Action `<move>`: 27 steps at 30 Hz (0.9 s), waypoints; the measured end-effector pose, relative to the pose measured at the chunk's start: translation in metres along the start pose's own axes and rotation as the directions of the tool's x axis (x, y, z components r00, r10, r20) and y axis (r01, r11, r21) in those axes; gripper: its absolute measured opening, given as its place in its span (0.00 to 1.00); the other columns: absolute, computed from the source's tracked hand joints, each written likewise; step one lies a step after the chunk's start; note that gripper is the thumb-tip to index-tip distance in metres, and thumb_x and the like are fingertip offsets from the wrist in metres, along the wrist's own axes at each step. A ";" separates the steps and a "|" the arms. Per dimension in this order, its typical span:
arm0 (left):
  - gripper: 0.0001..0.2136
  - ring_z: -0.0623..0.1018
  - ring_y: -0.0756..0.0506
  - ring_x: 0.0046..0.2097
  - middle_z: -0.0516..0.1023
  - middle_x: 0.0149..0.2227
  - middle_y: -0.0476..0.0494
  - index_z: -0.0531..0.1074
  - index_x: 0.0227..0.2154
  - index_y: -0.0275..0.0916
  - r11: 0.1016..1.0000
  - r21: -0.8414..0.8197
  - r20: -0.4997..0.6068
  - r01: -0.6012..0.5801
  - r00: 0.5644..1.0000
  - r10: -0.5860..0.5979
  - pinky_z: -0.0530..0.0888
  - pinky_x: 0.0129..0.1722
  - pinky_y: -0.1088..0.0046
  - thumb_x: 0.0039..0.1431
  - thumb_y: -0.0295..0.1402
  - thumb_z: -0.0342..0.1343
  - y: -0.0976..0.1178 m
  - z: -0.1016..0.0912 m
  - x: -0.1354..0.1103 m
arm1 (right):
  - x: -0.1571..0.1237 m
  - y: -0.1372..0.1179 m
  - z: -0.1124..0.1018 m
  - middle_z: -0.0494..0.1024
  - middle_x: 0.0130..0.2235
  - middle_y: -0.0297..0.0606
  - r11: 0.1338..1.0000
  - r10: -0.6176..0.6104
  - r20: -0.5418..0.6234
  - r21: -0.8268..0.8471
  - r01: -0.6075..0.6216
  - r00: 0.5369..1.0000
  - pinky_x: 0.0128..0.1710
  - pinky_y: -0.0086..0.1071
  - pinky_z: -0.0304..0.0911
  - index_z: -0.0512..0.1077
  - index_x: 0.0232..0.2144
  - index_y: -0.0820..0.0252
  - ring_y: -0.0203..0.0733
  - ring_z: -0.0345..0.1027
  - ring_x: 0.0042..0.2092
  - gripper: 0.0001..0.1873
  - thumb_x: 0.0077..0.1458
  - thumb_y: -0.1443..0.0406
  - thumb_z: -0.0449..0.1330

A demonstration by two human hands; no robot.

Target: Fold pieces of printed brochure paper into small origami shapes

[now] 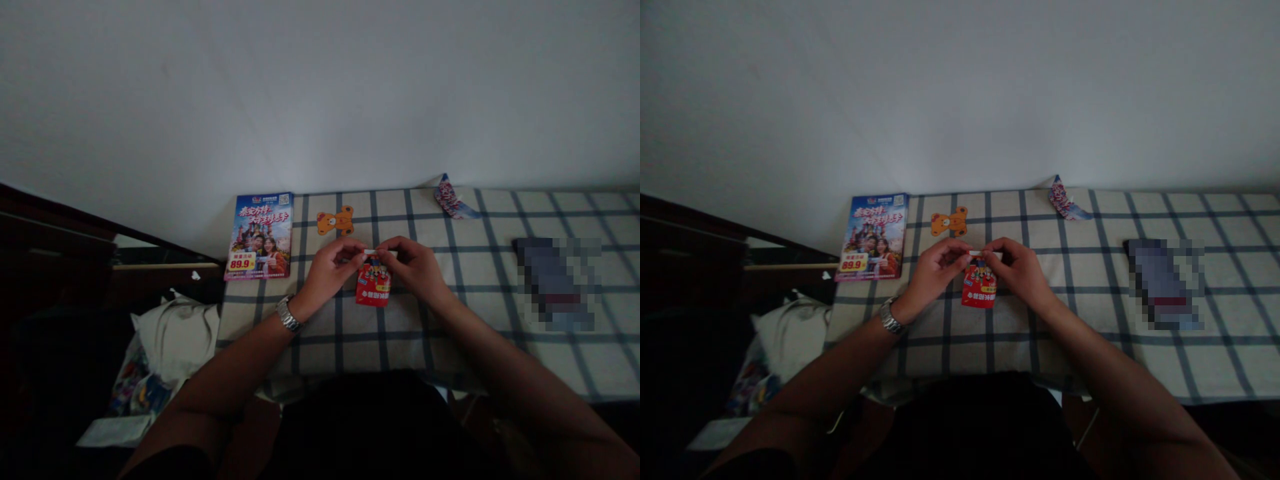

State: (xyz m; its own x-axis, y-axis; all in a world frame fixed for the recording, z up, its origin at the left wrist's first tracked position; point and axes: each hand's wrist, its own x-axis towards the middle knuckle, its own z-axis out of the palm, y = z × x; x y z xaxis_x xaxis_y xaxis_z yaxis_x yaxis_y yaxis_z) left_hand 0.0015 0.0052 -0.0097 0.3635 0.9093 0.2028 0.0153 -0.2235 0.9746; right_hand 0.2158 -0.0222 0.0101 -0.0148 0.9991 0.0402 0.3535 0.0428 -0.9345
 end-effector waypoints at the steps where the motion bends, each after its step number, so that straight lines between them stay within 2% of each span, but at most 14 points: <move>1: 0.12 0.83 0.47 0.44 0.83 0.44 0.42 0.79 0.45 0.40 1.000 -0.002 0.001 0.002 1.000 -0.002 0.81 0.47 0.69 0.68 0.43 0.65 -0.001 0.000 0.000 | 0.000 0.001 0.000 0.79 0.29 0.35 1.000 -0.001 0.001 -0.003 0.001 1.000 0.25 0.33 0.58 0.80 0.37 0.56 0.38 0.64 0.26 0.16 0.61 0.50 0.66; 11: 0.12 0.82 0.48 0.44 0.83 0.44 0.43 0.78 0.44 0.40 0.997 -0.064 0.005 0.048 0.999 -0.047 0.80 0.48 0.70 0.68 0.43 0.66 -0.005 0.000 0.000 | 0.000 -0.002 0.000 0.76 0.26 0.32 0.999 -0.010 -0.001 -0.040 0.010 1.000 0.24 0.32 0.56 0.80 0.37 0.57 0.36 0.61 0.24 0.14 0.61 0.52 0.66; 16: 0.13 0.82 0.47 0.44 0.83 0.43 0.43 0.78 0.44 0.40 0.992 -0.087 0.009 0.088 0.996 -0.088 0.80 0.47 0.69 0.67 0.44 0.66 -0.005 0.000 -0.001 | 0.000 0.000 0.000 0.77 0.26 0.33 0.997 -0.033 -0.009 -0.074 0.032 0.999 0.26 0.33 0.58 0.80 0.37 0.56 0.37 0.63 0.25 0.15 0.62 0.52 0.65; 27: 0.15 0.82 0.47 0.40 0.83 0.40 0.44 0.79 0.41 0.39 0.993 -0.071 0.009 0.098 0.995 -0.097 0.80 0.42 0.71 0.66 0.47 0.66 -0.003 0.000 0.000 | -0.001 -0.003 -0.001 0.76 0.25 0.33 0.993 -0.057 -0.012 -0.103 0.055 0.998 0.26 0.33 0.59 0.80 0.37 0.56 0.38 0.64 0.25 0.14 0.62 0.53 0.65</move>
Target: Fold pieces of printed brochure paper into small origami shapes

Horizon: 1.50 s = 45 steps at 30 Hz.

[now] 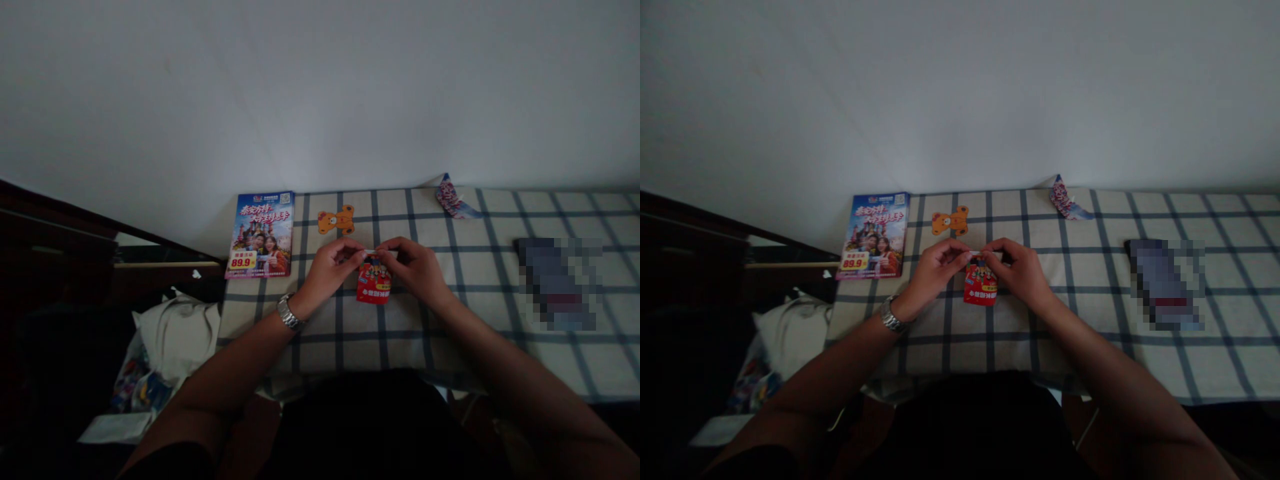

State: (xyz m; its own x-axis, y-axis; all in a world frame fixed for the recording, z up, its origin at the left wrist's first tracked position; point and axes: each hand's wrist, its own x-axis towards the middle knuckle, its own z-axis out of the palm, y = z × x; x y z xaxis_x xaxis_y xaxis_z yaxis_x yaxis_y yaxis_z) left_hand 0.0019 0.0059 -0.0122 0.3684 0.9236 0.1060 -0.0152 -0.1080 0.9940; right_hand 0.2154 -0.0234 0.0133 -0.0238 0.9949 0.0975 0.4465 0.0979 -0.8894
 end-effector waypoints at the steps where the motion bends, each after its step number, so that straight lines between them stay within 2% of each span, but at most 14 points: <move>1: 0.15 0.82 0.47 0.41 0.83 0.40 0.44 0.79 0.41 0.39 1.000 -0.001 -0.002 -0.004 1.000 0.004 0.80 0.42 0.71 0.66 0.46 0.66 -0.001 0.000 0.000 | 0.000 0.000 0.000 0.76 0.25 0.33 1.000 0.001 -0.001 -0.003 -0.001 1.000 0.26 0.33 0.59 0.80 0.37 0.56 0.38 0.64 0.25 0.14 0.62 0.53 0.65; 6: 0.12 0.81 0.49 0.40 0.83 0.39 0.45 0.79 0.41 0.40 1.000 -0.010 -0.006 -0.015 1.000 0.015 0.78 0.42 0.73 0.67 0.43 0.66 -0.001 0.000 -0.001 | 0.000 0.001 0.001 0.77 0.26 0.33 1.000 -0.008 -0.003 0.011 0.008 1.000 0.26 0.34 0.59 0.80 0.37 0.56 0.37 0.63 0.25 0.13 0.62 0.53 0.65; 10: 0.12 0.81 0.48 0.39 0.83 0.38 0.45 0.79 0.40 0.39 1.000 0.016 -0.023 -0.022 0.999 0.023 0.78 0.41 0.73 0.67 0.44 0.66 0.002 0.000 -0.002 | 0.000 0.002 0.001 0.79 0.28 0.34 0.999 0.005 0.004 0.037 -0.005 1.000 0.27 0.34 0.62 0.81 0.38 0.56 0.38 0.66 0.26 0.14 0.62 0.52 0.66; 15: 0.15 0.82 0.47 0.40 0.83 0.39 0.44 0.79 0.40 0.39 0.999 0.050 -0.101 -0.018 0.995 0.023 0.80 0.42 0.71 0.67 0.47 0.65 0.003 -0.002 0.000 | 0.000 0.005 0.001 0.84 0.37 0.37 0.973 0.051 0.024 0.222 -0.055 0.998 0.35 0.37 0.73 0.82 0.44 0.54 0.43 0.76 0.35 0.18 0.61 0.48 0.67; 17: 0.15 0.81 0.48 0.39 0.83 0.39 0.45 0.78 0.39 0.39 0.998 0.060 -0.127 -0.024 0.991 0.032 0.80 0.40 0.72 0.67 0.47 0.66 0.002 -0.004 0.000 | 0.001 0.007 0.001 0.86 0.39 0.38 0.951 0.083 0.039 0.294 -0.091 0.996 0.41 0.40 0.76 0.82 0.44 0.53 0.46 0.79 0.39 0.19 0.61 0.47 0.68; 20: 0.14 0.81 0.48 0.38 0.82 0.37 0.46 0.78 0.39 0.40 0.998 0.048 -0.141 -0.035 0.989 0.042 0.79 0.39 0.73 0.66 0.47 0.66 0.002 -0.005 0.001 | 0.002 0.008 0.000 0.87 0.39 0.39 0.924 0.120 0.056 0.360 -0.132 0.991 0.44 0.42 0.79 0.84 0.42 0.53 0.48 0.81 0.40 0.20 0.58 0.46 0.70; 28: 0.16 0.81 0.48 0.37 0.82 0.37 0.46 0.78 0.39 0.40 0.999 0.040 -0.129 -0.029 0.991 0.034 0.80 0.38 0.72 0.65 0.49 0.66 0.004 -0.005 0.001 | 0.002 0.007 -0.003 0.87 0.36 0.39 0.909 0.170 0.046 0.378 -0.175 0.984 0.41 0.40 0.79 0.86 0.38 0.55 0.46 0.80 0.37 0.19 0.56 0.47 0.72; 38: 0.14 0.80 0.49 0.36 0.82 0.36 0.47 0.79 0.38 0.40 0.996 0.059 -0.126 -0.070 0.989 0.077 0.78 0.36 0.75 0.65 0.47 0.67 0.009 -0.008 0.002 | 0.005 0.010 -0.004 0.88 0.36 0.38 0.859 0.202 0.092 0.462 -0.221 0.975 0.44 0.41 0.80 0.87 0.36 0.55 0.45 0.81 0.37 0.19 0.53 0.47 0.75; 45: 0.13 0.81 0.49 0.36 0.83 0.35 0.46 0.79 0.38 0.40 0.998 0.038 -0.122 -0.053 0.991 0.057 0.79 0.35 0.75 0.66 0.46 0.67 0.010 -0.008 0.002 | 0.006 0.012 -0.008 0.88 0.36 0.37 0.862 0.221 0.101 0.445 -0.243 0.970 0.44 0.40 0.80 0.88 0.38 0.54 0.47 0.82 0.38 0.21 0.51 0.46 0.75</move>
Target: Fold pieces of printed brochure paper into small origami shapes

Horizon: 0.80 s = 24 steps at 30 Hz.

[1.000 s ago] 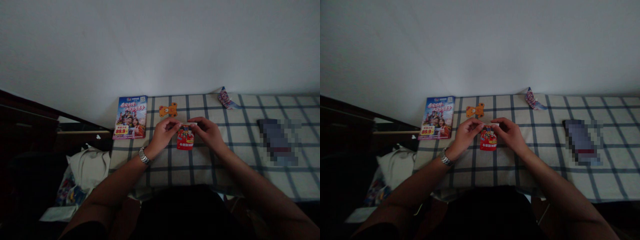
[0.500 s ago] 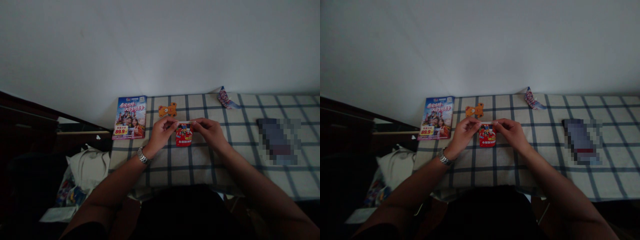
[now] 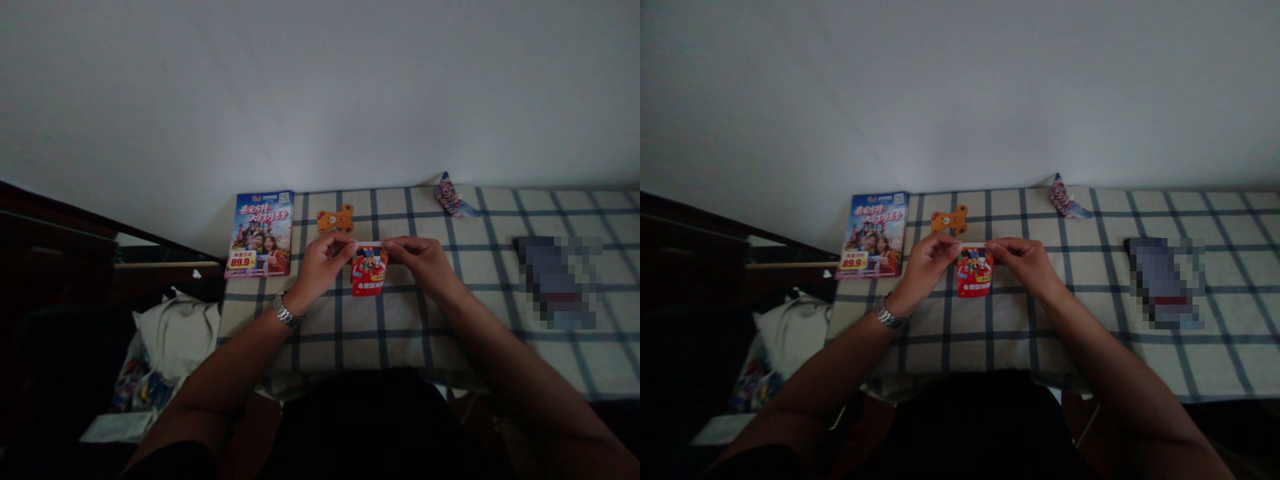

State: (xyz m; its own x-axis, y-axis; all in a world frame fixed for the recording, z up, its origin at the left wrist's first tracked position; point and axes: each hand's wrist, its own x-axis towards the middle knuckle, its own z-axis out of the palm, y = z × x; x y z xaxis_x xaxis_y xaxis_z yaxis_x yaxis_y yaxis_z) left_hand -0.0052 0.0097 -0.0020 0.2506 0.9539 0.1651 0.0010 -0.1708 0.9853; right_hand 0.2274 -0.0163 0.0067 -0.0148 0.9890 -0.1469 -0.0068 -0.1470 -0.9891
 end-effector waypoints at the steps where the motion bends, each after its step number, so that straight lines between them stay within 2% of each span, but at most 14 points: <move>1: 0.13 0.81 0.49 0.35 0.83 0.35 0.46 0.79 0.38 0.40 1.000 -0.012 0.004 0.005 1.000 -0.005 0.79 0.35 0.75 0.66 0.46 0.67 -0.001 0.000 0.000 | 0.000 -0.001 0.000 0.88 0.37 0.37 1.000 0.000 -0.007 -0.012 0.000 1.000 0.43 0.41 0.80 0.88 0.37 0.53 0.47 0.82 0.38 0.21 0.50 0.46 0.76; 7: 0.12 0.81 0.50 0.34 0.83 0.35 0.47 0.78 0.38 0.40 0.998 -0.064 0.009 0.017 1.000 -0.017 0.79 0.34 0.76 0.65 0.44 0.68 -0.004 0.001 0.000 | 0.002 0.000 0.001 0.88 0.38 0.39 0.998 -0.009 -0.020 -0.059 0.008 1.000 0.45 0.42 0.81 0.88 0.38 0.55 0.49 0.83 0.39 0.22 0.51 0.45 0.75; 15: 0.15 0.81 0.49 0.35 0.81 0.35 0.47 0.77 0.37 0.39 0.994 -0.101 -0.021 0.041 0.999 -0.043 0.79 0.34 0.75 0.64 0.47 0.68 -0.007 0.001 0.000 | 0.002 0.007 0.001 0.88 0.40 0.39 0.996 0.060 0.029 0.060 -0.061 0.998 0.45 0.43 0.82 0.87 0.40 0.54 0.49 0.83 0.40 0.22 0.52 0.45 0.74; 20: 0.14 0.80 0.50 0.35 0.81 0.35 0.48 0.77 0.38 0.39 0.995 -0.092 0.005 0.025 1.000 -0.024 0.78 0.35 0.76 0.65 0.45 0.68 -0.010 0.000 0.001 | 0.002 0.007 0.001 0.88 0.38 0.38 1.000 0.011 0.002 0.017 -0.011 1.000 0.42 0.38 0.81 0.87 0.38 0.53 0.45 0.82 0.38 0.20 0.55 0.46 0.73; 24: 0.14 0.79 0.50 0.35 0.80 0.35 0.48 0.77 0.37 0.40 0.998 -0.067 0.026 0.009 1.000 -0.007 0.77 0.35 0.76 0.65 0.45 0.68 -0.008 0.000 0.000 | 0.000 0.005 0.002 0.87 0.35 0.38 0.999 -0.039 -0.031 -0.033 0.038 0.999 0.40 0.39 0.81 0.86 0.35 0.55 0.46 0.82 0.36 0.19 0.55 0.46 0.72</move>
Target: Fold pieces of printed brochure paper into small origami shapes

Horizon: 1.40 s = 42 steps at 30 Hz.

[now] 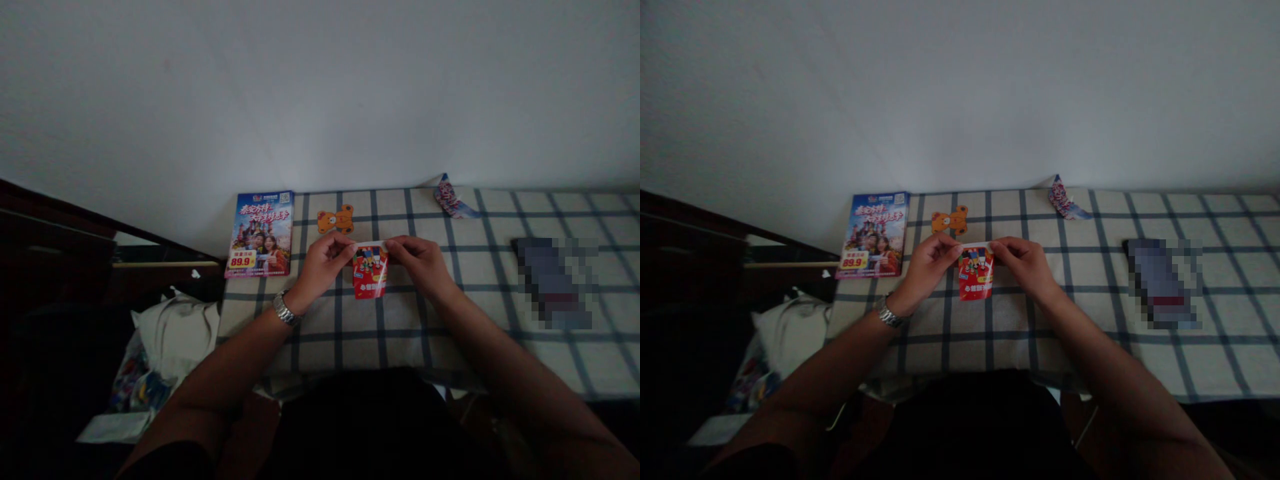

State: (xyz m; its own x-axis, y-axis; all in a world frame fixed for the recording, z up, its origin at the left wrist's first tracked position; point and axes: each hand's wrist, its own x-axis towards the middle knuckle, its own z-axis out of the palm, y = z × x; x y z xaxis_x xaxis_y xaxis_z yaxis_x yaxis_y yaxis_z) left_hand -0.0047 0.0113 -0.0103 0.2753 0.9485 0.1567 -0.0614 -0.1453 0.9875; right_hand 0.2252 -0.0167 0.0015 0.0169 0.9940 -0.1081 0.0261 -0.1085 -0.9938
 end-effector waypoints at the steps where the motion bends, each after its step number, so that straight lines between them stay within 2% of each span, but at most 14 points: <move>1: 0.14 0.79 0.50 0.35 0.81 0.35 0.48 0.77 0.37 0.40 1.000 0.008 0.005 -0.005 1.000 0.005 0.77 0.35 0.76 0.65 0.46 0.67 0.001 0.000 0.000 | 0.000 0.000 0.000 0.87 0.35 0.38 1.000 -0.016 -0.008 -0.010 0.016 1.000 0.40 0.39 0.80 0.86 0.34 0.55 0.47 0.82 0.36 0.19 0.55 0.46 0.72; 8: 0.13 0.78 0.51 0.35 0.80 0.35 0.48 0.76 0.36 0.40 0.999 0.033 0.024 -0.033 0.999 0.033 0.77 0.36 0.76 0.66 0.44 0.67 0.003 0.002 0.000 | 0.001 0.003 0.001 0.87 0.34 0.38 0.997 -0.061 -0.073 -0.048 0.057 0.996 0.37 0.36 0.79 0.86 0.33 0.55 0.45 0.81 0.35 0.19 0.54 0.47 0.73; 13: 0.12 0.78 0.51 0.35 0.79 0.35 0.49 0.75 0.37 0.40 1.000 -0.002 -0.007 -0.027 1.000 0.027 0.77 0.35 0.77 0.67 0.44 0.66 -0.003 0.001 0.000 | 0.002 0.004 0.001 0.88 0.37 0.39 1.000 0.014 -0.021 -0.015 -0.014 1.000 0.41 0.39 0.80 0.86 0.38 0.56 0.47 0.82 0.38 0.22 0.56 0.45 0.71; 18: 0.15 0.79 0.50 0.36 0.78 0.35 0.49 0.73 0.37 0.40 0.999 -0.048 -0.047 0.001 0.999 -0.004 0.79 0.35 0.76 0.66 0.46 0.67 -0.005 0.000 0.000 | -0.001 -0.002 0.001 0.88 0.41 0.39 0.999 0.021 0.063 -0.042 -0.018 0.998 0.45 0.39 0.78 0.86 0.41 0.55 0.48 0.82 0.41 0.23 0.56 0.44 0.71; 25: 0.16 0.79 0.49 0.38 0.78 0.37 0.48 0.74 0.37 0.41 0.999 -0.031 -0.057 0.018 0.998 -0.020 0.80 0.38 0.74 0.65 0.48 0.67 -0.006 0.000 0.000 | -0.001 -0.005 0.001 0.88 0.40 0.40 0.992 0.015 0.088 -0.124 -0.004 0.996 0.42 0.38 0.76 0.86 0.40 0.57 0.47 0.81 0.39 0.23 0.58 0.44 0.69; 31: 0.16 0.80 0.48 0.39 0.77 0.37 0.48 0.73 0.37 0.41 0.988 -0.123 -0.055 0.096 0.993 -0.104 0.83 0.38 0.72 0.63 0.47 0.69 -0.008 0.001 -0.001 | 0.000 -0.005 -0.002 0.87 0.37 0.39 0.988 0.012 0.096 -0.153 0.003 0.995 0.37 0.36 0.74 0.86 0.38 0.57 0.46 0.79 0.36 0.23 0.58 0.44 0.70; 35: 0.15 0.80 0.48 0.39 0.77 0.38 0.48 0.72 0.37 0.41 0.986 -0.143 -0.041 0.091 0.994 -0.098 0.82 0.37 0.72 0.64 0.46 0.68 -0.007 0.002 -0.001 | -0.001 -0.005 -0.003 0.86 0.35 0.38 0.989 0.002 0.097 -0.148 0.012 0.995 0.36 0.35 0.73 0.85 0.35 0.57 0.44 0.78 0.34 0.22 0.58 0.45 0.70; 42: 0.13 0.76 0.49 0.35 0.74 0.34 0.49 0.73 0.35 0.41 0.999 0.001 0.000 0.041 0.999 -0.041 0.78 0.34 0.73 0.66 0.44 0.65 -0.004 -0.002 0.001 | 0.000 -0.010 -0.006 0.86 0.33 0.39 0.969 -0.031 0.116 -0.238 0.058 0.993 0.31 0.34 0.69 0.85 0.33 0.58 0.44 0.77 0.32 0.22 0.58 0.46 0.69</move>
State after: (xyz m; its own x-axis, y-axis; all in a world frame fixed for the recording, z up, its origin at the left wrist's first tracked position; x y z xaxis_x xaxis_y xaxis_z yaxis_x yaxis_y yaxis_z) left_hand -0.0066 0.0132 -0.0138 0.2777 0.9537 0.1157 -0.0486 -0.1064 0.9931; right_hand 0.2310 -0.0161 0.0117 -0.1003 0.9918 -0.0795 0.2646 -0.0504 -0.9630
